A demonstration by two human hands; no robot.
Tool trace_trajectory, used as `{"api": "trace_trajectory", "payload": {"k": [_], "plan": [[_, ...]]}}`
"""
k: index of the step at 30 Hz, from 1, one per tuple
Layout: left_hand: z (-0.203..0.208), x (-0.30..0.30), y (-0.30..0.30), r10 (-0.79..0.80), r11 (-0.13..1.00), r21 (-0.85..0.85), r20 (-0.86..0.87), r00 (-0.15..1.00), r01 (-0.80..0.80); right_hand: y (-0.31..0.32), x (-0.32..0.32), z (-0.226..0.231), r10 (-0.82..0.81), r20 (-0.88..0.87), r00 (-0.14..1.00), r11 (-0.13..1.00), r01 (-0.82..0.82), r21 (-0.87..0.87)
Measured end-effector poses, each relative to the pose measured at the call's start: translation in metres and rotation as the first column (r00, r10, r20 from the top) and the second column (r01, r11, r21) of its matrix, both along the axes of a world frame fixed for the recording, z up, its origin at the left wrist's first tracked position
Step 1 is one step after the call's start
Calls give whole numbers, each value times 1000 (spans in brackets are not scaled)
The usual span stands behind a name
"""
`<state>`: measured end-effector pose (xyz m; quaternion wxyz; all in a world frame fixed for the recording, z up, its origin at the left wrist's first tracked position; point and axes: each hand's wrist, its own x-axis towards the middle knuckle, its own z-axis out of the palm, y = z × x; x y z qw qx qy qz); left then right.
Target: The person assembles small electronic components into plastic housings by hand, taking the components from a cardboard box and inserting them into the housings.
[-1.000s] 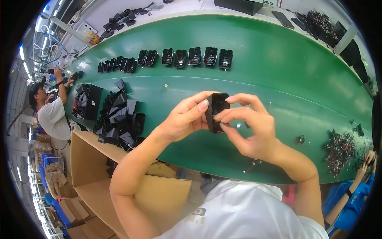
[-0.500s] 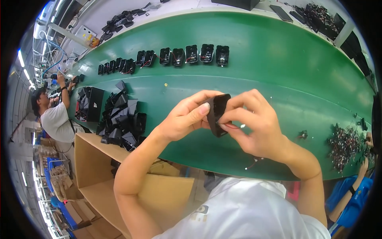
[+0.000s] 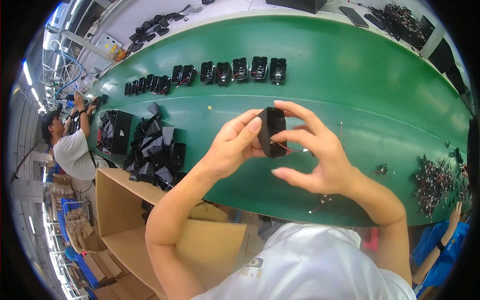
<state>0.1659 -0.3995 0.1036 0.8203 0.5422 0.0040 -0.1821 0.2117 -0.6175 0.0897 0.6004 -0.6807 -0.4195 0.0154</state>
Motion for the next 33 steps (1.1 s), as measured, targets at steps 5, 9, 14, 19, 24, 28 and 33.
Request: {"api": "trace_trajectory", "payload": {"k": [5,9,14,19,24,28,33], "plan": [[-3,2,-3,75,995,66,2,997,-75,9,14,-26,63,-94,994,994,-55,91],[-1,2,-3,126,963,245,-59,990,-108,9,19,-36,203,-279,938,970,-154,188],[4,3,-4,129,880,469,-87,988,-74,4,17,-30,380,-725,575,922,-173,346],[9,-1,-12,162,647,737,115,980,-193,5,-1,-22,238,-605,760,967,-130,218],[5,-3,-12,136,645,740,131,982,-188,7,0,-30,270,-656,705,950,-85,300],[15,-4,-12,35,586,801,124,992,-121,3,2,-36,391,-865,316,920,-171,353],[5,3,4,-68,218,922,342,937,-320,7,15,-23,388,-865,318,922,-131,365]]}}
